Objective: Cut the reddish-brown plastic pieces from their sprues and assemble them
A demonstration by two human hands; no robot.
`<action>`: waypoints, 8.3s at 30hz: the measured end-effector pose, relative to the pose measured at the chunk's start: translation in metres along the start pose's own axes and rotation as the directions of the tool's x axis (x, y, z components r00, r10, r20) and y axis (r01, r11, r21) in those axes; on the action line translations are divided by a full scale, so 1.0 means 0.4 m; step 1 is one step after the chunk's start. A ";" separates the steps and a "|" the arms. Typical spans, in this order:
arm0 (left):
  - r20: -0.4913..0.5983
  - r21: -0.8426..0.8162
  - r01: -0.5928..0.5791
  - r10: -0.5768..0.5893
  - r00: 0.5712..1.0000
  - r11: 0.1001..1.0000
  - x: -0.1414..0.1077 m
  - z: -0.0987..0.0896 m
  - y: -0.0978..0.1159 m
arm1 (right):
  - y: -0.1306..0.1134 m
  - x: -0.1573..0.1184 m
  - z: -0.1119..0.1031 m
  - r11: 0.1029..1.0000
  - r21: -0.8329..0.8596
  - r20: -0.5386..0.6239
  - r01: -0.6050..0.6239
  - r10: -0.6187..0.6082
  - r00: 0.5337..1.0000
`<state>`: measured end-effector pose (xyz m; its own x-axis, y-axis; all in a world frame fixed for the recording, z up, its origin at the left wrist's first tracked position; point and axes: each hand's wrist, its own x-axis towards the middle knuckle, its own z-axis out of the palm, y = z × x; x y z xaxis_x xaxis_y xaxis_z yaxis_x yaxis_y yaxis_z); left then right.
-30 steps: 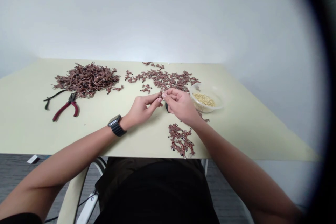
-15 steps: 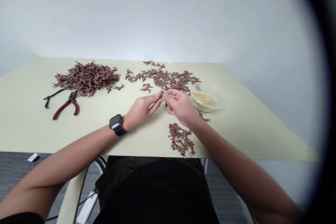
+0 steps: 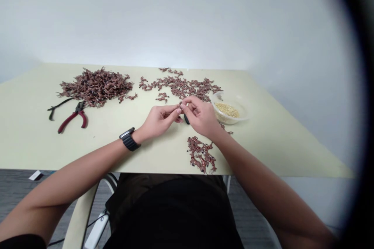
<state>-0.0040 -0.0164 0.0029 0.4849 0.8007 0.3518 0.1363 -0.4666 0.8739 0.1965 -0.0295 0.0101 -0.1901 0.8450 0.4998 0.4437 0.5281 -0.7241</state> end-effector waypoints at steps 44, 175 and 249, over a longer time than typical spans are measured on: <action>-0.019 0.228 -0.117 0.124 0.992 0.967 -0.007 0.000 -0.018 | 0.013 0.019 -0.018 0.620 0.572 0.351 -0.536 0.405 0.844; 0.251 0.068 0.296 -0.303 0.919 0.953 0.041 -0.131 0.027 | 0.031 -0.002 -0.068 0.891 -0.407 0.286 0.203 -0.087 0.954; -0.109 -0.457 0.152 -0.225 0.968 0.876 0.033 -0.063 -0.053 | 0.066 0.005 -0.052 0.892 -0.400 0.071 0.209 -0.197 0.978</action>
<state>-0.0225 0.0135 -0.0025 0.3444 0.9212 0.1811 -0.2017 -0.1158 0.9726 0.2263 -0.0157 0.0019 -0.3358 0.7282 0.5975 0.7066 0.6142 -0.3514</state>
